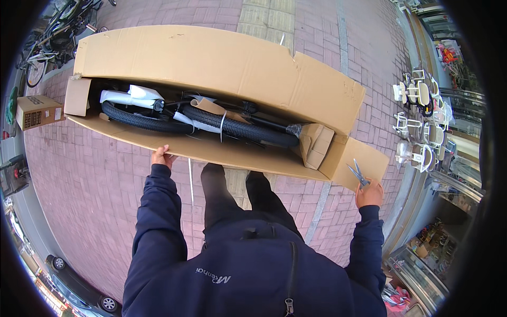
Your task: The person walks to a large cardboard box on the sidewalk, retrieves shears from a toolbox, and cuts the straps and tape to open the box. They remove a partially wrapped bicycle from the box and place it on the ground, then retrieve a blue air hose from inside the shop.
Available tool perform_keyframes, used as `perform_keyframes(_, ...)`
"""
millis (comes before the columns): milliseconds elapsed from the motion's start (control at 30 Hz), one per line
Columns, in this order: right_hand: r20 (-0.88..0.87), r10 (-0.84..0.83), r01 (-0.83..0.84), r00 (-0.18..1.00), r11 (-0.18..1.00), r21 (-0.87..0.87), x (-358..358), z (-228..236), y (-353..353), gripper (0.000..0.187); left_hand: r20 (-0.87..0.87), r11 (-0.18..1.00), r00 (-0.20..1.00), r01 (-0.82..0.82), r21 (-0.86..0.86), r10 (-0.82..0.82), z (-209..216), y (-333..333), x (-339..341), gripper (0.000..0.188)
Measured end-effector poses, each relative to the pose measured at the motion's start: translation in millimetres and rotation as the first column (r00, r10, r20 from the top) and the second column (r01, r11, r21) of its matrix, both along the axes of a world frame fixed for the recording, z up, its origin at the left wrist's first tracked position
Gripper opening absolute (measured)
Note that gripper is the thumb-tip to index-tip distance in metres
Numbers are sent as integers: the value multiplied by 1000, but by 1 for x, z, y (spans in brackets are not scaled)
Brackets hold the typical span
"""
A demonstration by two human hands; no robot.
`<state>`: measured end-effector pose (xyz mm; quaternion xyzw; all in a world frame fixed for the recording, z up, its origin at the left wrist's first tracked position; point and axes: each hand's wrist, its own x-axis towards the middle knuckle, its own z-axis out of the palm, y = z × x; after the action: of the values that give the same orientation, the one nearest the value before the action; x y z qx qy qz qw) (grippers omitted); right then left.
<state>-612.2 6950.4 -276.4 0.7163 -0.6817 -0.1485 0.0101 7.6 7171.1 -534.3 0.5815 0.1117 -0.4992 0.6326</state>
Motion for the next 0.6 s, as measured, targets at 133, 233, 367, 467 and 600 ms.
perform_keyframes(133, 241, -313, 274, 918, 944, 183, -38, -102, 7, 59, 12, 1000, 1000, -8, 27, 7, -10, 0, 9, 36)
perform_keyframes(233, 471, -521, 390, 712, 851, 351, -32, -179, 3, 59, -14, 1000, 1000, 7, 9, -7, -13, -5, 16, 25)
perform_keyframes(367, 768, -614, 377, 182, 765, 522, -35, -230, 1, 48, -19, 998, 1000, 1, 65, 0, -8, -16, 18, 26)
perform_keyframes(467, 689, -680, 409, 252, 720, 561, -41, -236, -1, 47, 19, 994, 1000, 15, 109, -17, -2, -28, 16, 27)
perform_keyframes(600, 671, -603, 511, 433, 777, 368, -32, -222, -5, 49, 7, 992, 1000, -6, 129, 5, 3, -36, 11, 30)
